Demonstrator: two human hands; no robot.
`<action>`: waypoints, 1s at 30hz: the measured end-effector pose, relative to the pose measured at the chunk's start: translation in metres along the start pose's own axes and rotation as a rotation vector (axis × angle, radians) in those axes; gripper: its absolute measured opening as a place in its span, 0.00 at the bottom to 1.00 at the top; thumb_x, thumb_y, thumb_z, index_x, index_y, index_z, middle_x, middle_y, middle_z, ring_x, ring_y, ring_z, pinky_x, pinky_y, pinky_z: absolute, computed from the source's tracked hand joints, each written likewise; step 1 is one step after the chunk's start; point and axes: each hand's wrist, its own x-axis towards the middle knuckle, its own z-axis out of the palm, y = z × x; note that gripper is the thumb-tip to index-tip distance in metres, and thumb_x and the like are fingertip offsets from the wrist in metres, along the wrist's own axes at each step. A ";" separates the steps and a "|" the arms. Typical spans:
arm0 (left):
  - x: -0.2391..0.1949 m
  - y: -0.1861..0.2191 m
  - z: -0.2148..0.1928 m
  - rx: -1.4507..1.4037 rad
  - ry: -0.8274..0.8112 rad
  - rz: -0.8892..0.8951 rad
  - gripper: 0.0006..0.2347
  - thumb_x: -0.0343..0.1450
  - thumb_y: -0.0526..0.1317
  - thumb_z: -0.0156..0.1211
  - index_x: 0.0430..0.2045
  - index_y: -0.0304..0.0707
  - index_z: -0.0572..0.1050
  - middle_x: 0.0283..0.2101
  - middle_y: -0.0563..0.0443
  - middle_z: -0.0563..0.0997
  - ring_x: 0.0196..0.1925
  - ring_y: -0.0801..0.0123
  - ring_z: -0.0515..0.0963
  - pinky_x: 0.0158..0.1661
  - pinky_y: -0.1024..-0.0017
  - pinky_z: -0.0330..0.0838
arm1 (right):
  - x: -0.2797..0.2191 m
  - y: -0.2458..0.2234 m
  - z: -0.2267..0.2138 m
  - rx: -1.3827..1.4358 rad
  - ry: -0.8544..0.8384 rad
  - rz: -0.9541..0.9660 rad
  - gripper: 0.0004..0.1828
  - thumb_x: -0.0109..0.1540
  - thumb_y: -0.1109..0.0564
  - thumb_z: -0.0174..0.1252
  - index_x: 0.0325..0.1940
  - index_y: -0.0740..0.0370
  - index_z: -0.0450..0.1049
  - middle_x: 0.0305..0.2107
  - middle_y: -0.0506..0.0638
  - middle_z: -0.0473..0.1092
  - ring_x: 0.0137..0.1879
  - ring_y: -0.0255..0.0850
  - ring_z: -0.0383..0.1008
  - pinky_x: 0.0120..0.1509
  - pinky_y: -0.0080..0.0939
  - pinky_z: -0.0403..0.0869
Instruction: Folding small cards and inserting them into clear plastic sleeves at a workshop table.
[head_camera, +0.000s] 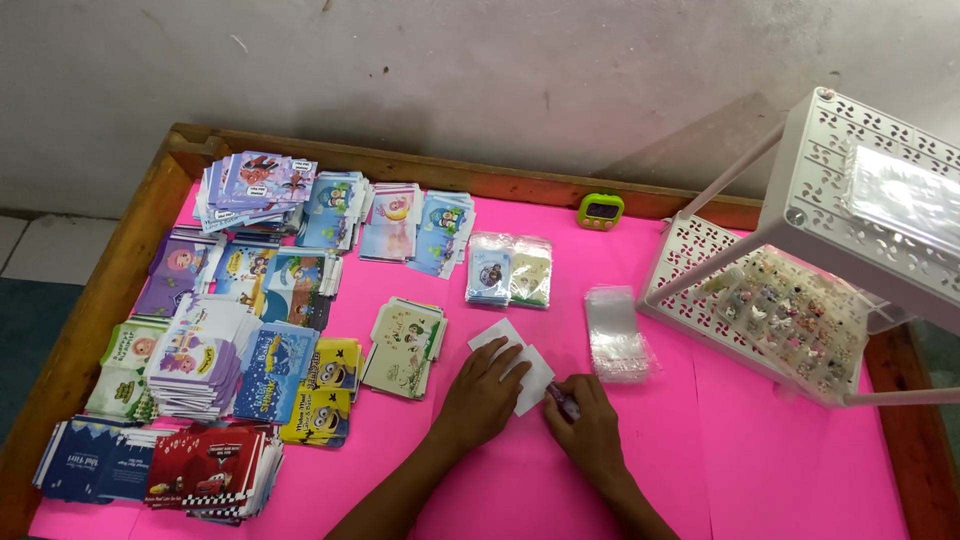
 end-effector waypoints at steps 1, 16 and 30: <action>-0.001 -0.001 0.001 0.000 -0.001 -0.001 0.14 0.74 0.35 0.53 0.54 0.35 0.75 0.62 0.39 0.75 0.69 0.44 0.66 0.63 0.50 0.62 | 0.000 0.000 0.001 0.000 -0.001 0.000 0.09 0.59 0.54 0.65 0.40 0.55 0.73 0.37 0.45 0.71 0.39 0.39 0.72 0.38 0.40 0.73; -0.005 -0.004 0.010 -0.002 -0.008 -0.038 0.15 0.75 0.39 0.52 0.55 0.37 0.75 0.63 0.43 0.75 0.71 0.47 0.64 0.65 0.51 0.61 | 0.006 -0.003 0.003 0.165 -0.123 -0.203 0.08 0.56 0.61 0.67 0.38 0.57 0.76 0.34 0.49 0.71 0.40 0.40 0.75 0.46 0.37 0.75; -0.004 -0.003 0.007 -0.034 -0.004 -0.065 0.14 0.74 0.39 0.56 0.54 0.38 0.76 0.64 0.46 0.75 0.70 0.45 0.63 0.61 0.48 0.63 | 0.020 -0.002 0.004 0.042 -0.027 -0.166 0.07 0.59 0.61 0.65 0.37 0.60 0.73 0.33 0.48 0.69 0.38 0.40 0.72 0.40 0.39 0.72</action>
